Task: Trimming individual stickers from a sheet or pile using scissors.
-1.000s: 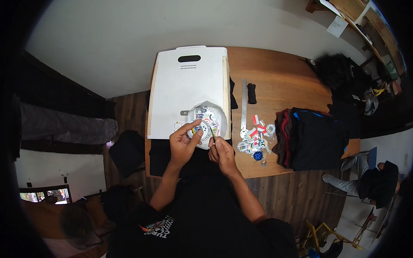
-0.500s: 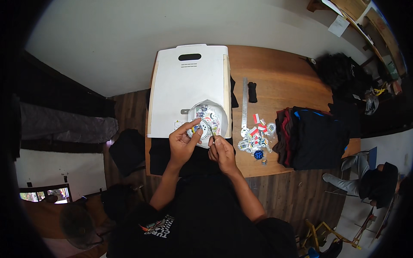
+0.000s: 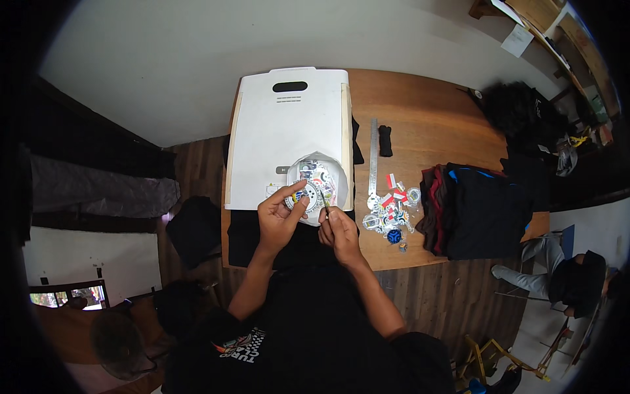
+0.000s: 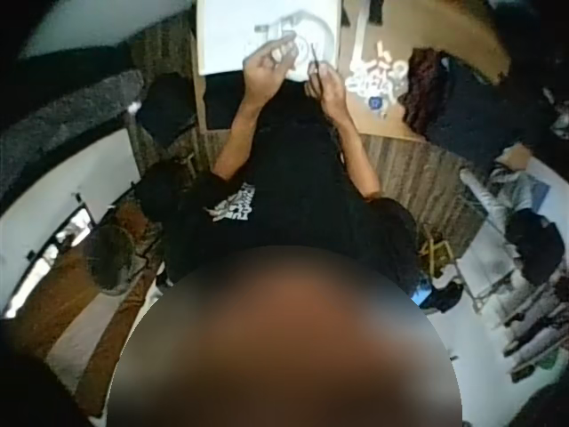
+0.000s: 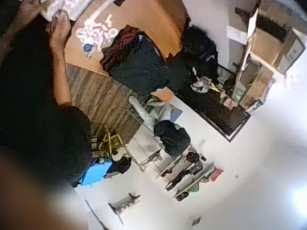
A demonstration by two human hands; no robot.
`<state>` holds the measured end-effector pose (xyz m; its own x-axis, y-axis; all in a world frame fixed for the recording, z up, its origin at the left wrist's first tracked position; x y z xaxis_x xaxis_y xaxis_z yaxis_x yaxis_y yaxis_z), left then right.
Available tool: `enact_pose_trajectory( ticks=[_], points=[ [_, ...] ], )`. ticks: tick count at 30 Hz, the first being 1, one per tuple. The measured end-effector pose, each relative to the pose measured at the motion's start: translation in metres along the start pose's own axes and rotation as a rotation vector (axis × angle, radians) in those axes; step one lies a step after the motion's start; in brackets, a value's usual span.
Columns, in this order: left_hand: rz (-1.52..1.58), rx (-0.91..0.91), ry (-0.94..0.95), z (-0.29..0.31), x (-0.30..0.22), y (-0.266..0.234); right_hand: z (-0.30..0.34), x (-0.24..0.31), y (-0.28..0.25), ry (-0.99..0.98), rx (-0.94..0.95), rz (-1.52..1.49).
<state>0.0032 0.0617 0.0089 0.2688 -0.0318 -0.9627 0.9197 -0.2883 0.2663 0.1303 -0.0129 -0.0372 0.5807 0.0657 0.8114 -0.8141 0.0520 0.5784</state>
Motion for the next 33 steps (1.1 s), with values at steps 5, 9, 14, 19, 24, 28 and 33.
enact_pose_trajectory(
  ticks=[5,9,14,19,24,28,33],
  points=[
    [-0.004,0.003,0.000,0.000,0.002,-0.001,0.000,0.003,0.000,-0.003,-0.008,0.009],
    [-0.005,-0.010,0.019,0.001,0.006,-0.005,0.000,0.004,0.000,-0.004,-0.002,0.010],
    [-0.014,-0.070,0.117,-0.001,0.001,-0.006,-0.001,0.003,0.000,-0.006,0.011,0.015],
    [0.063,-0.068,0.075,0.000,-0.004,-0.005,-0.001,0.002,-0.001,-0.001,0.013,0.013],
    [0.045,-0.040,0.040,0.002,-0.001,-0.006,-0.002,0.002,0.001,0.003,0.016,0.027],
    [-0.049,-0.025,0.161,-0.001,0.001,-0.009,-0.001,0.001,0.003,0.005,0.006,0.034],
    [0.010,-0.030,0.111,0.000,-0.003,-0.005,-0.001,0.001,0.003,0.010,-0.001,0.021]
  ],
)
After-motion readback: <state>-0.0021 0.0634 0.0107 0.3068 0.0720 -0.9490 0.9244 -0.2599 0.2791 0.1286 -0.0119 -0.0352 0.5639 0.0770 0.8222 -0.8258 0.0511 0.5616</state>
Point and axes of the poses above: each hand's wrist, its own z-axis away from the middle knuckle, its own y-axis out of the palm, x = y × z, the point moved 5 cm from there along -z, towards the middle knuckle, and after that the axes turned 2 degrees about -z, right-handed, at the moved point
